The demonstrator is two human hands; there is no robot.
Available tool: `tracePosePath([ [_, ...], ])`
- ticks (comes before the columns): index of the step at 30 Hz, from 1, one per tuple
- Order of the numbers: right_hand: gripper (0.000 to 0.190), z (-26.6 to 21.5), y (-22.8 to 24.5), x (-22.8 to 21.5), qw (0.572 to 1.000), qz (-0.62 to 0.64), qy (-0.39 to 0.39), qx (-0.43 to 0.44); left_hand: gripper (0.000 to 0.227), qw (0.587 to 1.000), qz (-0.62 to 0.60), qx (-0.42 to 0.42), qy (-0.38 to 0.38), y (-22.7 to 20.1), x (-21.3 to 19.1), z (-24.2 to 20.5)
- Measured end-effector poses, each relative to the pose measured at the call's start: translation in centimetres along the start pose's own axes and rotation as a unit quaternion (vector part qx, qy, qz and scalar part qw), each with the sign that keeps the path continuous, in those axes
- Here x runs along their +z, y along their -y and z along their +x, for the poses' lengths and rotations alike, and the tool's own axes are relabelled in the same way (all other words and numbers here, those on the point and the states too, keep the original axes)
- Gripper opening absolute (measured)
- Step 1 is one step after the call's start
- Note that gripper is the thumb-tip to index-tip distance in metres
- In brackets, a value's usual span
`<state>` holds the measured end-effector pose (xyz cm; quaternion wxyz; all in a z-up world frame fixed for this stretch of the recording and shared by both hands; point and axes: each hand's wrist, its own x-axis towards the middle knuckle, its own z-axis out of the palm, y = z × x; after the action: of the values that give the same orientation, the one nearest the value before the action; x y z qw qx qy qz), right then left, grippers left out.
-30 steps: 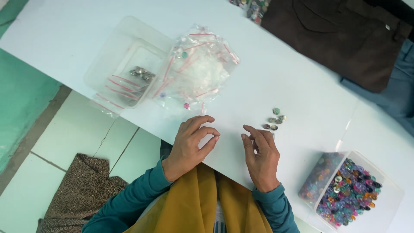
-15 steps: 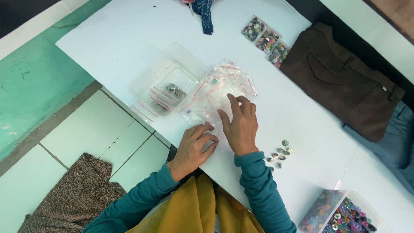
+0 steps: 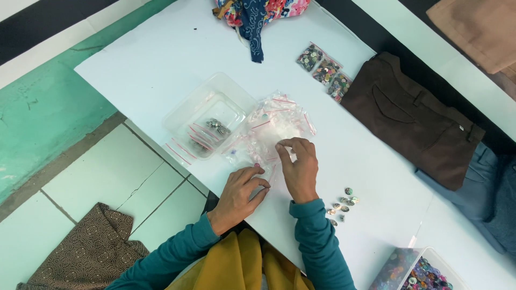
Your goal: Sorting and bagging buttons from a large container into small plastic bags
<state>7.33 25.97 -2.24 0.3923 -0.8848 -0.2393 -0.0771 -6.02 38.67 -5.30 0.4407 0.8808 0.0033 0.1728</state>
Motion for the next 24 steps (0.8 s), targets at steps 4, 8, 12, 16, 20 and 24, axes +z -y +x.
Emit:
tracePosePath([
  [4, 0.008, -1.9, 1.3, -4.4, 0.994, 0.078, -0.011, 0.07, 0.011, 0.999, -0.033, -0.001, -0.003, -0.9, -0.4, 1.8],
  [8, 0.013, -4.7, 2.3, -8.3, 0.974, 0.19, -0.026, 0.119, 0.03, 0.989, -0.146, -0.012, -0.012, -3.2, -0.8, 4.3],
  [12, 0.012, -7.2, 1.1, -10.0, 0.937, 0.298, -0.056, 0.175, 0.031, 0.949, -0.31, -0.002, 0.055, -8.0, -0.6, 7.2],
  [16, 0.012, -8.5, -0.9, -11.5, 0.923, 0.315, -0.087, 0.201, 0.016, 0.941, -0.332, 0.037, 0.053, -10.5, 2.5, 8.7],
  [20, 0.025, -8.6, -2.6, -13.2, 0.944, 0.236, -0.14, 0.181, 0.007, 0.955, -0.263, 0.134, 0.03, -10.9, 5.7, 10.8],
  [24, 0.028, -9.1, -4.7, -14.5, 0.972, 0.09, -0.188, 0.105, 0.011, 0.963, -0.095, 0.247, -0.057, -9.2, 9.6, 12.2],
])
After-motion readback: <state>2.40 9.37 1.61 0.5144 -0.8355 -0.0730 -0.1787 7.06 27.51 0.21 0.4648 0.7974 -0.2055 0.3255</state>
